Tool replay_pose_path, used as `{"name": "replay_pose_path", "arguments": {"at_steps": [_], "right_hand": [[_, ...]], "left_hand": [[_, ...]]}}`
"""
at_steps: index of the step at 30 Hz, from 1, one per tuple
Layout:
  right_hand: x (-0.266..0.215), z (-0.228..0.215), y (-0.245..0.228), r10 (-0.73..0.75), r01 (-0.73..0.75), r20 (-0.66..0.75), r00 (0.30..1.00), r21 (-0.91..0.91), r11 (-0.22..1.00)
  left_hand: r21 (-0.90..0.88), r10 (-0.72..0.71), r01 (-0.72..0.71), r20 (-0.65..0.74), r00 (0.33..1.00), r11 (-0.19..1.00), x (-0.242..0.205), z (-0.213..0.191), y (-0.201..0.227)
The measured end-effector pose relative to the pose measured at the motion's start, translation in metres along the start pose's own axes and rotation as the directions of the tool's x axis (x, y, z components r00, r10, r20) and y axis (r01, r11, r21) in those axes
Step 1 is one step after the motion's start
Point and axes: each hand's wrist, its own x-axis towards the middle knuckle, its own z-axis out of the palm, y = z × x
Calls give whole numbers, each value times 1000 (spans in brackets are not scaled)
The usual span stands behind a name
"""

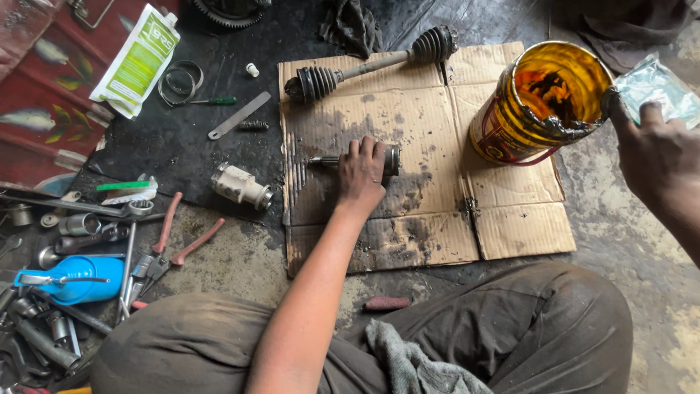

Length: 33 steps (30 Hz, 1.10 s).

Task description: The person is cleaning and reassembling a CV joint, using a cloth to wipe grease from various metal components before fitting them together.

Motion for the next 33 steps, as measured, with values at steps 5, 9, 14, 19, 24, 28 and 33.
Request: {"name": "replay_pose_path", "arguments": {"at_steps": [5, 9, 14, 19, 24, 28, 33], "right_hand": [[-15, 10, 3, 12, -17, 54, 998, 95, 995], [-24, 22, 12, -74, 72, -12, 997, -84, 994], [-37, 50, 40, -193, 185, -168, 967, -59, 981], [-37, 94, 64, -72, 63, 34, 997, 205, 977], [-14, 132, 63, 363, -419, 304, 881, 857, 298], [3, 160, 51, 246, -288, 593, 767, 660, -694], [40, 200, 51, 85, -188, 618, 781, 363, -913]], "left_hand": [[24, 12, -11, -20, 1000, 1000, -4, 11, -4], [19, -4, 3, 25, 1000, 1000, -4, 16, -4], [9, 1, -1, 15, 1000, 1000, -7, 10, -3], [26, 4, -4, 7, 1000, 1000, -6, 9, -1], [1, -6, 6, -5, 1000, 1000, -5, 10, -3], [-6, -20, 20, 18, 1000, 1000, -4, 8, -1], [-13, -32, 32, 47, 998, 999, -5, 8, -2]]}}
